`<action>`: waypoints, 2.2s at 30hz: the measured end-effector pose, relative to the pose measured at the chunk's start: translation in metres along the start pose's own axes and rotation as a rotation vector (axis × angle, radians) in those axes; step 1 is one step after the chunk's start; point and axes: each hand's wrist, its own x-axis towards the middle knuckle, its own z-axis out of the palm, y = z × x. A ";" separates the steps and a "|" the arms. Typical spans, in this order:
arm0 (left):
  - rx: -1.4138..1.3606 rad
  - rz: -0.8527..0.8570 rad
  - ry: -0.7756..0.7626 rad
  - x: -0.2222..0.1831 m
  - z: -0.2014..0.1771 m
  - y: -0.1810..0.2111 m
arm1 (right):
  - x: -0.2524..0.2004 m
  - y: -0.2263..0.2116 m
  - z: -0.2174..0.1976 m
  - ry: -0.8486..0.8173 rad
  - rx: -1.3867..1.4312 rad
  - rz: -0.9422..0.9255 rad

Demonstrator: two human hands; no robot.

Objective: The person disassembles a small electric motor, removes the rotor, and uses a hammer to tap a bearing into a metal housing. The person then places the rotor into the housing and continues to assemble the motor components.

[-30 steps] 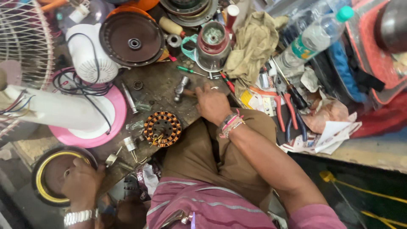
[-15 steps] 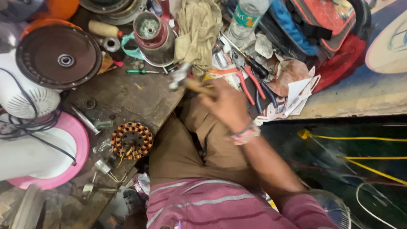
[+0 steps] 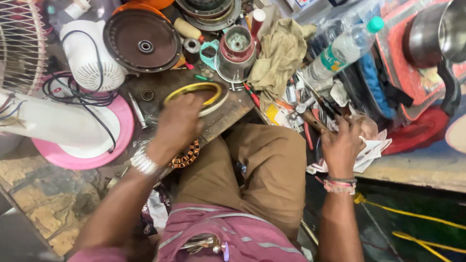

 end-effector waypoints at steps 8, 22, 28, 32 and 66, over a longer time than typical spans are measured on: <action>0.288 0.005 -0.055 -0.002 0.103 0.015 | 0.059 -0.112 -0.009 -0.067 0.261 -0.303; 0.227 -0.438 -0.294 -0.096 -0.047 -0.103 | 0.060 -0.181 0.072 -0.585 0.373 -0.645; 0.020 -0.638 -0.398 -0.176 -0.035 -0.102 | 0.058 -0.181 0.073 -0.691 0.428 -0.626; 0.296 -0.583 -0.153 -0.200 -0.013 -0.067 | 0.054 -0.188 0.066 -0.716 0.390 -0.636; -1.326 -0.418 0.154 0.029 0.038 -0.030 | 0.049 -0.209 0.110 -0.627 1.547 0.158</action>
